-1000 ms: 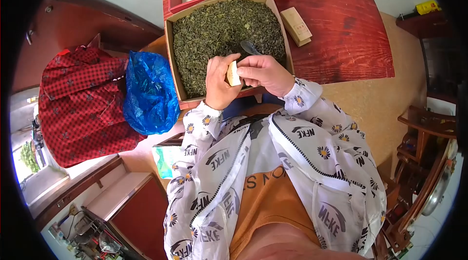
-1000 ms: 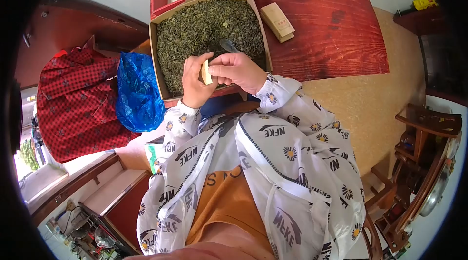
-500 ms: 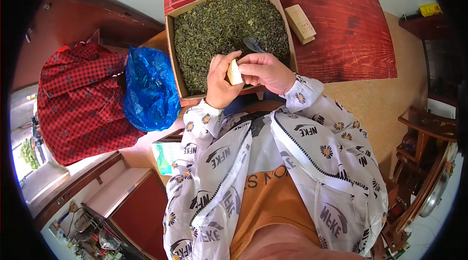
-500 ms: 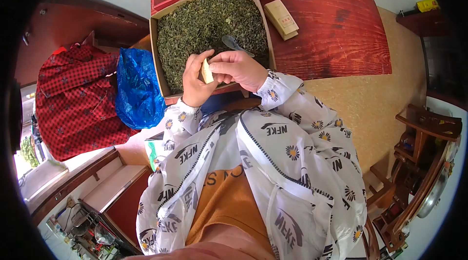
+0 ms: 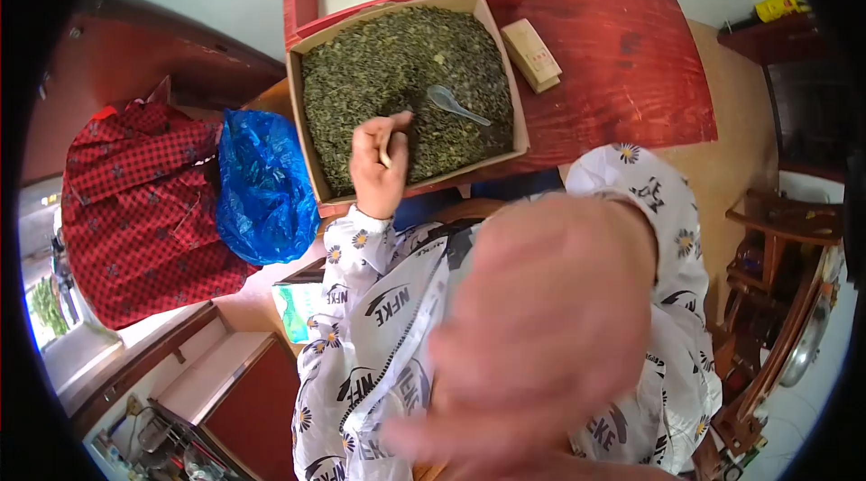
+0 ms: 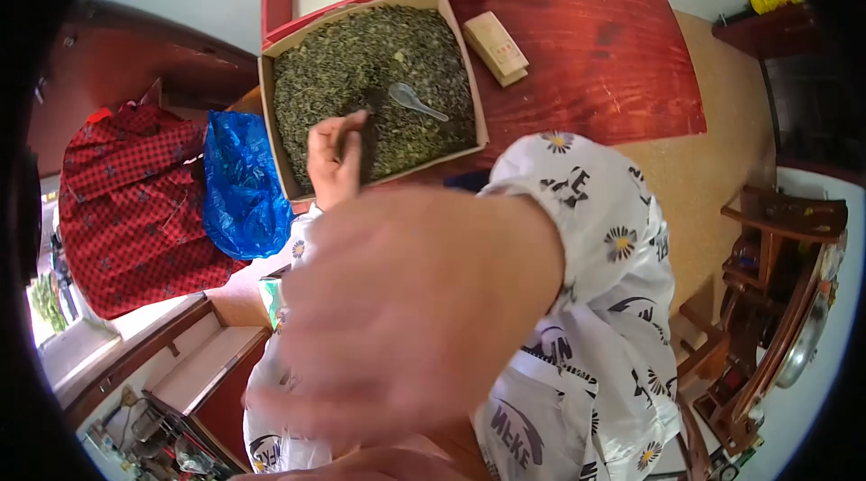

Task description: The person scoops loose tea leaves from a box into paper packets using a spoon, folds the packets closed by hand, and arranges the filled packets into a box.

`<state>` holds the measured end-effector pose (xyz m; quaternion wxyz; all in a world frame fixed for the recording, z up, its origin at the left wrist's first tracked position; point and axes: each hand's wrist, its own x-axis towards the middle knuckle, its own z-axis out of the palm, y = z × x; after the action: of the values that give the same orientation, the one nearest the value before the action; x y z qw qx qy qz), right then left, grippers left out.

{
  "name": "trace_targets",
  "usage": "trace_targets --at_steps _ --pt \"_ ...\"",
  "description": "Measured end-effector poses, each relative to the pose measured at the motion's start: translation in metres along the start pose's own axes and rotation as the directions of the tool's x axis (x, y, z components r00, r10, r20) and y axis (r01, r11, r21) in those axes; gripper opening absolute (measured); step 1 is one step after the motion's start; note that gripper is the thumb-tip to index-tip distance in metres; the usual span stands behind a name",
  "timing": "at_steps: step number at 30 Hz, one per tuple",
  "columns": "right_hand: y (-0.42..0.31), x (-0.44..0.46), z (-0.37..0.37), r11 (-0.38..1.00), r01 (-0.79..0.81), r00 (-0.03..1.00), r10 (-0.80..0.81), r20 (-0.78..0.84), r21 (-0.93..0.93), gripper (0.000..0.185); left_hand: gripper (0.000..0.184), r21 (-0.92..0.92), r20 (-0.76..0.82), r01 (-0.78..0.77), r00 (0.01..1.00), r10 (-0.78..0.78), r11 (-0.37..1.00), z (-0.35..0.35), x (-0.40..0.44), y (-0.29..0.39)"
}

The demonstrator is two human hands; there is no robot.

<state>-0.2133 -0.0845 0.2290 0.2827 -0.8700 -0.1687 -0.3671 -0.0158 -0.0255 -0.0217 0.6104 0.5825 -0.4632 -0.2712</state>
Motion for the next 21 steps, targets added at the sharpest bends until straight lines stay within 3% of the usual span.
trace_targets --at_steps 3,6,7,8,10,13,16,18,19,20,21 --pt "-0.014 0.001 -0.007 1.000 -0.007 0.998 0.007 0.068 0.009 0.017 0.017 0.259 0.004 -0.078 0.997 0.080 0.963 -0.010 0.006 0.001" --pt "-0.017 0.002 -0.013 1.000 -0.010 0.993 0.007 0.116 0.025 0.021 0.016 0.374 0.046 -0.138 0.990 0.131 0.917 -0.020 0.009 0.016" --pt "-0.018 0.003 -0.017 1.000 -0.012 0.992 0.008 0.130 0.028 0.023 0.017 0.187 -0.078 0.027 0.997 -0.013 0.982 -0.016 0.006 0.016" --pt "-0.016 0.003 -0.023 0.999 -0.019 0.991 0.015 0.131 0.027 0.025 0.017 -0.016 -0.136 0.066 0.988 -0.067 0.998 -0.017 0.006 0.005" --pt "-0.012 0.001 -0.037 0.998 -0.056 0.991 0.054 0.122 0.015 0.028 0.019 -0.169 -0.112 0.128 0.983 -0.148 0.977 -0.021 0.014 0.030" --pt "0.015 -0.011 -0.046 0.959 -0.274 0.962 0.273 -0.026 -0.073 0.033 0.017 -0.235 -0.107 0.140 0.980 -0.168 0.962 -0.029 0.021 0.042" --pt "0.071 -0.044 0.010 0.788 -0.615 0.765 0.588 -0.262 -0.026 0.038 0.015 -0.341 -0.094 0.160 0.975 -0.203 0.926 -0.022 0.023 0.061" --pt "0.103 -0.086 0.054 0.753 -0.658 0.744 0.653 -0.140 0.013 0.041 0.014 -0.442 -0.026 0.166 0.980 -0.198 0.881 -0.017 0.024 0.066" --pt "0.108 -0.098 0.075 0.714 -0.684 0.703 0.700 -0.125 0.149 0.037 0.013 -0.510 -0.008 0.201 0.971 -0.238 0.836 -0.010 0.023 0.073" --pt "0.111 -0.105 0.090 0.658 -0.698 0.661 0.744 -0.101 0.283 0.032 0.013 -0.511 -0.010 0.151 0.983 -0.181 0.846 -0.004 0.021 0.071" --pt "0.113 -0.111 0.096 0.659 -0.699 0.661 0.743 -0.100 0.277 0.032 0.013 -0.508 0.018 0.178 0.981 -0.196 0.843 0.000 0.019 0.073"
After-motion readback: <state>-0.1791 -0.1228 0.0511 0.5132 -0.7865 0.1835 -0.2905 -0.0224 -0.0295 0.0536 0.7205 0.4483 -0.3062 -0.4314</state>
